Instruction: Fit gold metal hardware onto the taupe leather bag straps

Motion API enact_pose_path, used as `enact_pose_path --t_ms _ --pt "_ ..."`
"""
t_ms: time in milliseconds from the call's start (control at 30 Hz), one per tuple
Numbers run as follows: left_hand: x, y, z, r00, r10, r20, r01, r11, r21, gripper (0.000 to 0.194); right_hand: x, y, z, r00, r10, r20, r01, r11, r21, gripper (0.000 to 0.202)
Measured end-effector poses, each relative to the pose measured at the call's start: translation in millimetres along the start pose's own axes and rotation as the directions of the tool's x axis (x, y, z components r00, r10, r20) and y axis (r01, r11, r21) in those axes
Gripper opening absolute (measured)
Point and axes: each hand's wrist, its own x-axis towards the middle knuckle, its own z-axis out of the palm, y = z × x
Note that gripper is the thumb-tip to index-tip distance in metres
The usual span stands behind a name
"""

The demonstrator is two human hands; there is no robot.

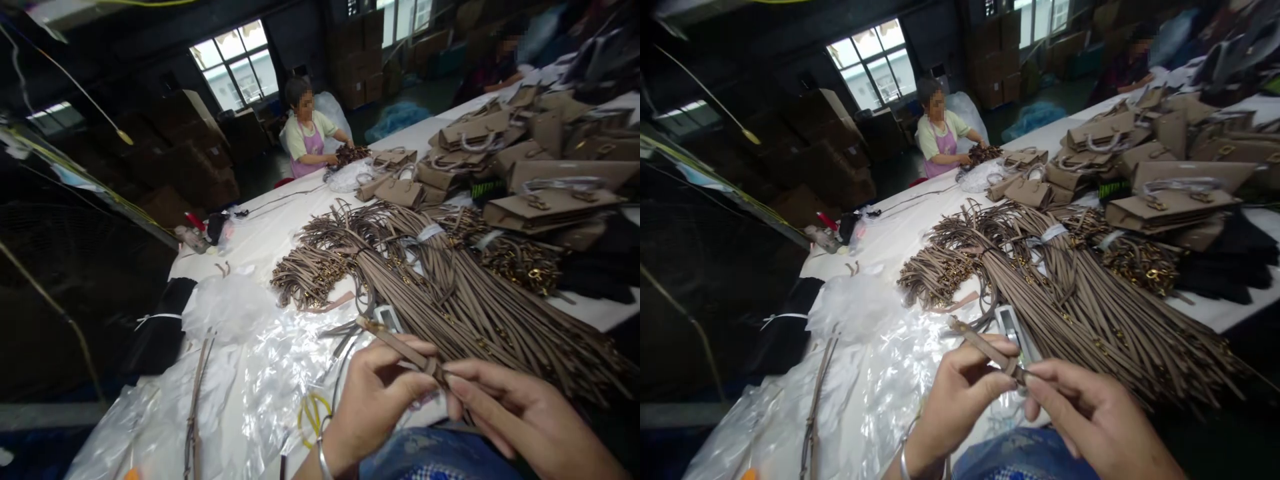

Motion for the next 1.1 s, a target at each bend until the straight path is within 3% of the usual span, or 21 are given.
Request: enact_pose_path --t_ms 167,367,533,600,733,967,1100 --pt "1 -22 -7.5 0.997 -0.074 0.024 0.076 0.994 -0.073 0.021 16 -18 5 0.998 0.025 0.063 -0.026 1.000 0.015 0.038" --pt "1 -28 -3.7 0.989 -0.108 0.099 0.116 0.990 -0.082 0.024 18 -15 10 0.992 0.044 0.122 -0.058 0.992 0.109 0.043" --pt "5 -34 -6.7 0.958 -0.167 0.235 0.200 0.972 -0.125 0.029 18 -15 12 0.977 0.055 0.205 -0.106 0.963 0.248 0.039" --pt "8 -37 -11.9 0.971 -0.142 0.194 0.163 0.982 -0.096 0.027 18 -14 9 0.977 0.036 0.208 -0.089 0.963 0.254 0.038" --pt "10 -46 -20.2 0.995 -0.100 0.029 0.101 0.994 -0.040 0.025 17 -8 -3 0.963 0.058 0.262 -0.065 0.998 0.020 0.040" --pt "9 -50 -13.2 0.967 -0.182 0.180 0.201 0.975 -0.093 0.029 23 -7 -4 0.943 0.079 0.322 -0.082 0.997 -0.005 0.046" --pt "17 -47 -26.0 0.992 -0.120 0.036 0.124 0.986 -0.114 0.023 36 -9 -9 0.936 0.009 0.351 -0.024 0.999 0.036 0.044"
